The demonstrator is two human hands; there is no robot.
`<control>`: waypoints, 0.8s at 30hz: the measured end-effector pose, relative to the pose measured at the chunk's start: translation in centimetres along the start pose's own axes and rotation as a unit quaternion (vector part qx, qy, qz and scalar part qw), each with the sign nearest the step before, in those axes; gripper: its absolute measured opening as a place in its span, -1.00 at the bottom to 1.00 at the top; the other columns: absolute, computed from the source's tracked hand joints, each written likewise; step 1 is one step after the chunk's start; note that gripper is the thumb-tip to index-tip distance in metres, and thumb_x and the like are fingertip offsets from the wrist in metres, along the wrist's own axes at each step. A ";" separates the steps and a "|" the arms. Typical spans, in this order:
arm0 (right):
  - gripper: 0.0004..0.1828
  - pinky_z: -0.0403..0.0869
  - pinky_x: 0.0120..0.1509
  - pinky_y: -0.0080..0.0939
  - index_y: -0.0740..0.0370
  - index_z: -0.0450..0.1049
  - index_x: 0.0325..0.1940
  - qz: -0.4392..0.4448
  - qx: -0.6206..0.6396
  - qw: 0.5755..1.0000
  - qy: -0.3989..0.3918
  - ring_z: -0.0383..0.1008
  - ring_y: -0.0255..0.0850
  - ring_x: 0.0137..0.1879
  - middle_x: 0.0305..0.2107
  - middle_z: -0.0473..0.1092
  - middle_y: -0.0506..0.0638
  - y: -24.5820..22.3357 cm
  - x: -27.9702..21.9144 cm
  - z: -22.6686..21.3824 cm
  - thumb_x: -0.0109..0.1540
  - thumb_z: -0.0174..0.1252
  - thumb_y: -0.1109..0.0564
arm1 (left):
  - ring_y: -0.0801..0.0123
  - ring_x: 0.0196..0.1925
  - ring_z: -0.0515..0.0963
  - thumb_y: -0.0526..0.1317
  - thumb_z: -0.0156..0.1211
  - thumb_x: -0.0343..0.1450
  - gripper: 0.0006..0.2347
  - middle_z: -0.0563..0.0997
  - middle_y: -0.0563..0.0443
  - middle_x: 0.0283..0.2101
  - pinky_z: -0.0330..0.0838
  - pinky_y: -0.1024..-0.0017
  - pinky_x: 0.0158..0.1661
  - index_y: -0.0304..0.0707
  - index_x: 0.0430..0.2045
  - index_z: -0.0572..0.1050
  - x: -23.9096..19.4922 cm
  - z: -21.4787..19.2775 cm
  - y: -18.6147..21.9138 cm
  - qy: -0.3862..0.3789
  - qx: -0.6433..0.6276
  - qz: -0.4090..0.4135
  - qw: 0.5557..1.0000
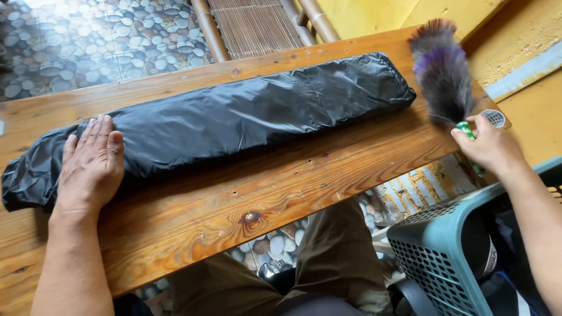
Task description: The person folds a large black plastic sheet on a wooden table, rolling and folding it into a compact rectangular bundle. They then place the folded sheet into a black drawstring bag and pull the drawstrings to close it.
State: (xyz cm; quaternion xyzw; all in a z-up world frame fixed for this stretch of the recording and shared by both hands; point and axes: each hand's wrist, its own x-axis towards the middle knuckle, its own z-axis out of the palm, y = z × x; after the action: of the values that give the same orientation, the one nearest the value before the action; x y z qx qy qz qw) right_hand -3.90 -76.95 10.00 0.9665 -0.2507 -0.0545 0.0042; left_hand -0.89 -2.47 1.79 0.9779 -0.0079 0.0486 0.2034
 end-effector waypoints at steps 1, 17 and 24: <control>-0.32 0.41 0.15 0.26 0.11 0.36 0.37 -0.006 0.001 1.000 -0.001 0.48 0.41 0.19 0.07 0.51 0.42 0.3 1.1 0.3 0.32 0.00 -0.33 | 0.24 0.57 -0.01 0.17 -0.62 0.60 -0.35 0.11 -0.13 0.54 -0.33 0.11 0.44 -0.32 0.46 0.11 0.2 0.3 -0.2 0.002 0.002 -0.005 1.000; -0.31 0.34 0.19 0.40 0.21 0.36 0.47 -0.094 -0.040 0.984 0.144 0.35 0.48 0.20 0.12 0.32 0.52 2.7 8.1 3.7 0.33 0.05 -0.19 | 0.23 0.57 0.00 0.20 -0.62 0.59 -0.34 0.10 -0.13 0.54 -0.32 0.10 0.44 -0.30 0.46 0.13 0.2 -0.1 0.0 -0.003 0.014 0.003 1.000; -0.42 0.38 0.16 0.33 0.41 0.31 0.42 -0.221 0.204 0.942 0.151 0.30 0.20 0.22 0.13 0.33 0.35 -9.7 3.8 -0.5 0.49 -0.05 -0.10 | 0.22 0.57 -0.01 0.18 -0.62 0.60 -0.35 0.10 -0.13 0.55 -0.34 0.10 0.44 -0.31 0.46 0.13 0.3 0.5 -0.4 -0.004 0.020 -0.001 1.000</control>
State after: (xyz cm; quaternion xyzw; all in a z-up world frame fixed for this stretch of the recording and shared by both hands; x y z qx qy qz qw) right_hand 4.13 -70.36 9.72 0.9747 -0.0326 0.1446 -0.1675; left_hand -0.53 -2.29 1.20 0.9820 -0.0069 0.0451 0.1835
